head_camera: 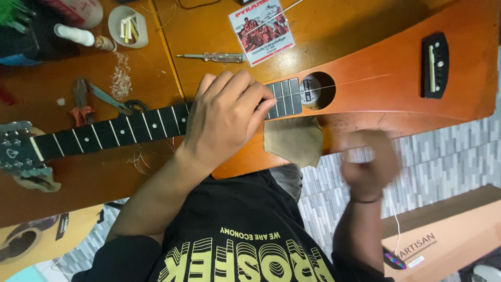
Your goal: Attaching and winding new strings onto a guitar headstock and wiping the instrument.
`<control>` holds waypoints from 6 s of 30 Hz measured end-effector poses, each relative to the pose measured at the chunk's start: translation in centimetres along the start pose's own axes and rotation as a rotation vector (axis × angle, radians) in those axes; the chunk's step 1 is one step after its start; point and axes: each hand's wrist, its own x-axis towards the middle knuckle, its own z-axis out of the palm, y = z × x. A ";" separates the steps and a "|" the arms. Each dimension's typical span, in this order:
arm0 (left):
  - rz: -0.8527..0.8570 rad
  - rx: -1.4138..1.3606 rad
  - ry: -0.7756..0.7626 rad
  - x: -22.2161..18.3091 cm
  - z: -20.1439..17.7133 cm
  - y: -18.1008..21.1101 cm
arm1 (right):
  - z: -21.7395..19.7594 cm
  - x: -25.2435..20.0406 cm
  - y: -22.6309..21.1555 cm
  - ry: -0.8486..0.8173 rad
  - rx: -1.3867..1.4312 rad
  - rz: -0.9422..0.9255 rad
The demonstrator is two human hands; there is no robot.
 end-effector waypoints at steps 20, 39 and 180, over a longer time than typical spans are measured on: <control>0.060 0.017 -0.101 0.7 0.6 1.1 | -6.0 9.3 5.3 0.136 0.149 0.402; 0.115 -0.026 -0.010 0.5 1.4 0.7 | -5.5 15.0 11.3 -0.509 0.151 0.580; -0.477 -0.698 0.222 -31.0 -16.7 -32.2 | 29.6 24.8 -51.1 -1.659 0.081 -0.166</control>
